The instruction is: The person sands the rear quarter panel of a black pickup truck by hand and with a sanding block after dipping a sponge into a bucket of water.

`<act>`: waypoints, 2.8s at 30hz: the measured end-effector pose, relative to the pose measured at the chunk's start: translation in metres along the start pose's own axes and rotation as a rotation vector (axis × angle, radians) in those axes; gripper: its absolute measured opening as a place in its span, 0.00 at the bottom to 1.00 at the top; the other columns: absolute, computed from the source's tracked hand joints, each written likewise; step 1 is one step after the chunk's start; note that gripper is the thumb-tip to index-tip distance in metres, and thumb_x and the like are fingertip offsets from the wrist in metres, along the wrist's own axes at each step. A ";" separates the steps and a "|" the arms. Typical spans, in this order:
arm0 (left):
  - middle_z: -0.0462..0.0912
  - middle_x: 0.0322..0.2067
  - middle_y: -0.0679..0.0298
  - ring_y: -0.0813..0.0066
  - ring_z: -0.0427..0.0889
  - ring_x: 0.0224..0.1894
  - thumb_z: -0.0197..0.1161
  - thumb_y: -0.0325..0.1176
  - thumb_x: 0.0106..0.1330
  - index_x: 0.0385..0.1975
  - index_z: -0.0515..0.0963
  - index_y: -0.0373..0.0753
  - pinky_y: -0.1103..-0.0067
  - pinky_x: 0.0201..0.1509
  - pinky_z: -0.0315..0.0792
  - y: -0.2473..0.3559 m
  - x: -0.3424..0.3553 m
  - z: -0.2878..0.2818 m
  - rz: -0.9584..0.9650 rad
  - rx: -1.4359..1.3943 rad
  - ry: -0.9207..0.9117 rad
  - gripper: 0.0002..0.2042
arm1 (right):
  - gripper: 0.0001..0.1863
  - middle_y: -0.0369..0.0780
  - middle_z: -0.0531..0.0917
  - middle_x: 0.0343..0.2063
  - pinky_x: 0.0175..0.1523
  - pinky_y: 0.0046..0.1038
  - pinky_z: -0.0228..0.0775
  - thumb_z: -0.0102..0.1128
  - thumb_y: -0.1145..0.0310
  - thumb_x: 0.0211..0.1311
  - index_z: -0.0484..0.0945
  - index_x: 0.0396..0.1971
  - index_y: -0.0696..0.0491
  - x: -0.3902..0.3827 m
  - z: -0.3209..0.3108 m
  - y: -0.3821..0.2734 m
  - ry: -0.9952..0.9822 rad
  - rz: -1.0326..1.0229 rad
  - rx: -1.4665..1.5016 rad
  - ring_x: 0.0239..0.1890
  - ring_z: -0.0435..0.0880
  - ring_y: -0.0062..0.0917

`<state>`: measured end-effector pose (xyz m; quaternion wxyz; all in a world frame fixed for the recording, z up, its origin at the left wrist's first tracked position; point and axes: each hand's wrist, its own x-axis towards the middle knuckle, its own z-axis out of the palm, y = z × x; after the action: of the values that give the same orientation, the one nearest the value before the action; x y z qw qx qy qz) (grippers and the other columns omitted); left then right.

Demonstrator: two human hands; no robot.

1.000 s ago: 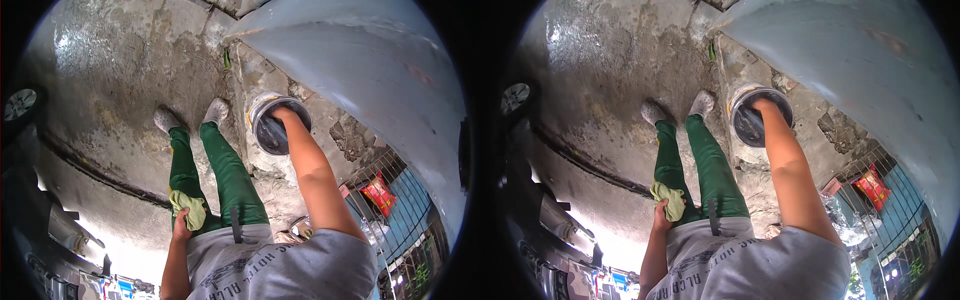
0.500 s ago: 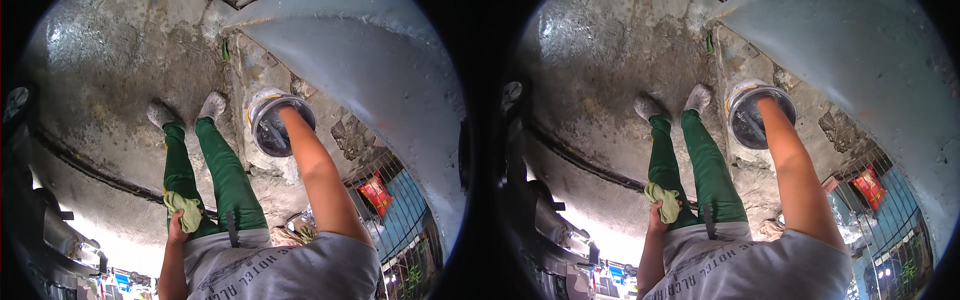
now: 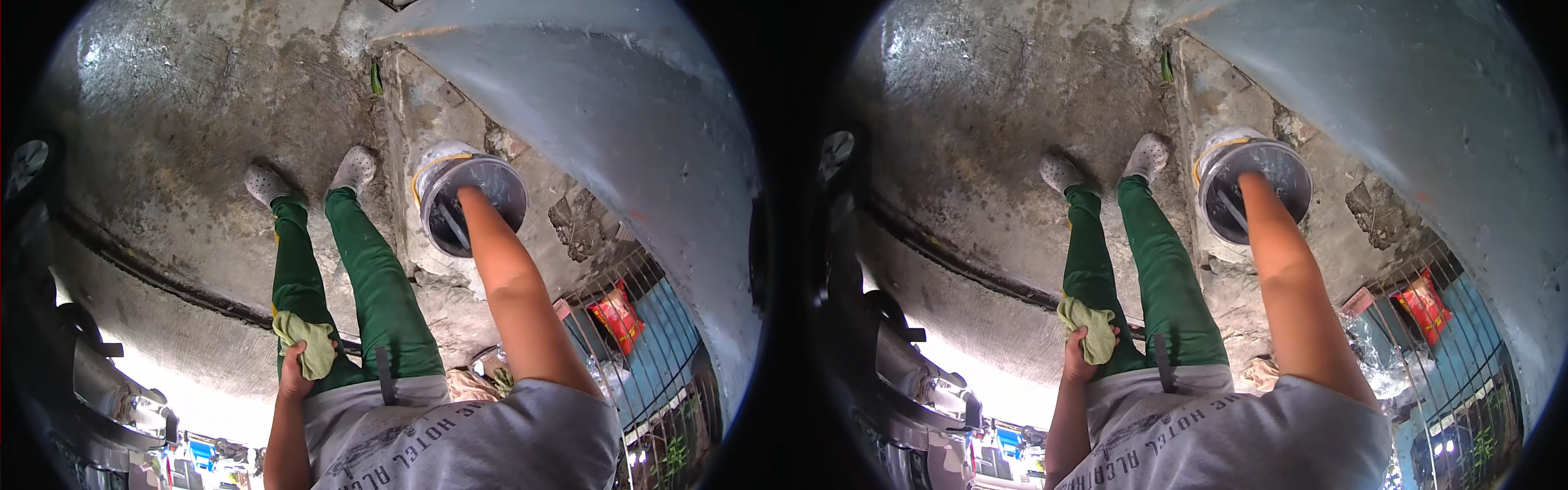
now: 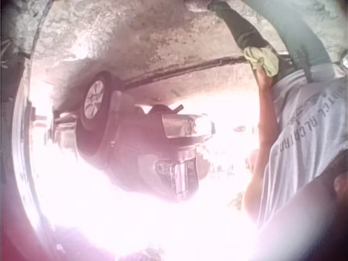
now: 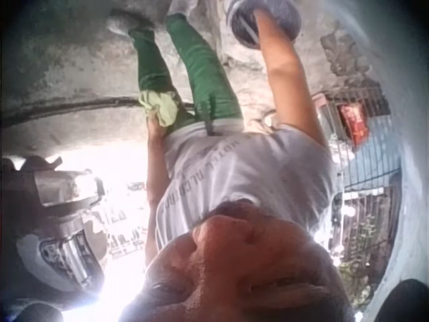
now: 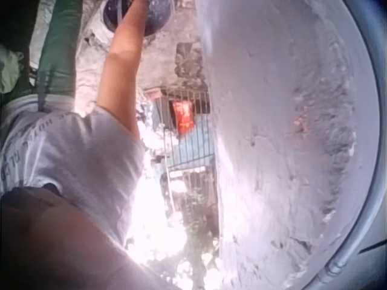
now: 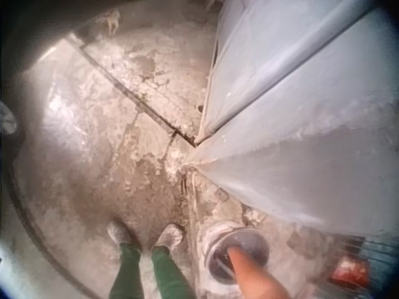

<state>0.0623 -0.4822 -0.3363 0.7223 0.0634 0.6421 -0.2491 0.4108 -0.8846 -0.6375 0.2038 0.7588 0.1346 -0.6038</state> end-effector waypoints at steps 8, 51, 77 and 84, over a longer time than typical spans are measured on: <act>0.83 0.55 0.47 0.48 0.83 0.59 0.60 0.51 0.68 0.66 0.70 0.32 0.56 0.66 0.76 -0.001 -0.003 -0.004 0.049 0.054 -0.046 0.33 | 0.22 0.46 0.86 0.53 0.60 0.37 0.73 0.65 0.59 0.70 0.80 0.56 0.59 -0.127 -0.037 0.025 0.431 -0.215 1.212 0.53 0.84 0.36; 0.82 0.58 0.48 0.48 0.81 0.62 0.64 0.46 0.67 0.68 0.69 0.33 0.54 0.68 0.73 0.027 -0.017 0.002 0.025 0.053 -0.137 0.33 | 0.33 0.62 0.81 0.55 0.68 0.48 0.71 0.60 0.47 0.68 0.77 0.59 0.62 -0.094 -0.037 -0.043 0.589 0.345 0.931 0.60 0.80 0.56; 0.52 0.79 0.40 0.55 0.55 0.81 0.66 0.40 0.63 0.79 0.39 0.26 0.69 0.80 0.54 -0.044 0.108 0.314 0.276 1.160 -0.539 0.52 | 0.21 0.44 0.87 0.49 0.61 0.39 0.74 0.61 0.52 0.76 0.83 0.51 0.55 -0.257 -0.030 -0.040 0.634 0.091 2.117 0.57 0.84 0.35; 0.68 0.71 0.43 0.50 0.72 0.70 0.58 0.32 0.70 0.72 0.67 0.33 0.68 0.74 0.66 -0.042 0.098 0.217 0.550 1.593 -0.535 0.29 | 0.23 0.62 0.85 0.40 0.55 0.52 0.75 0.59 0.52 0.71 0.81 0.42 0.61 -0.094 -0.007 -0.011 0.954 0.451 0.934 0.47 0.84 0.60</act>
<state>0.2433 -0.6358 -0.3844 0.6239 0.6397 0.0492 -0.4463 0.3895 -0.8675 -0.5465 -0.1044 0.9582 -0.2247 -0.1430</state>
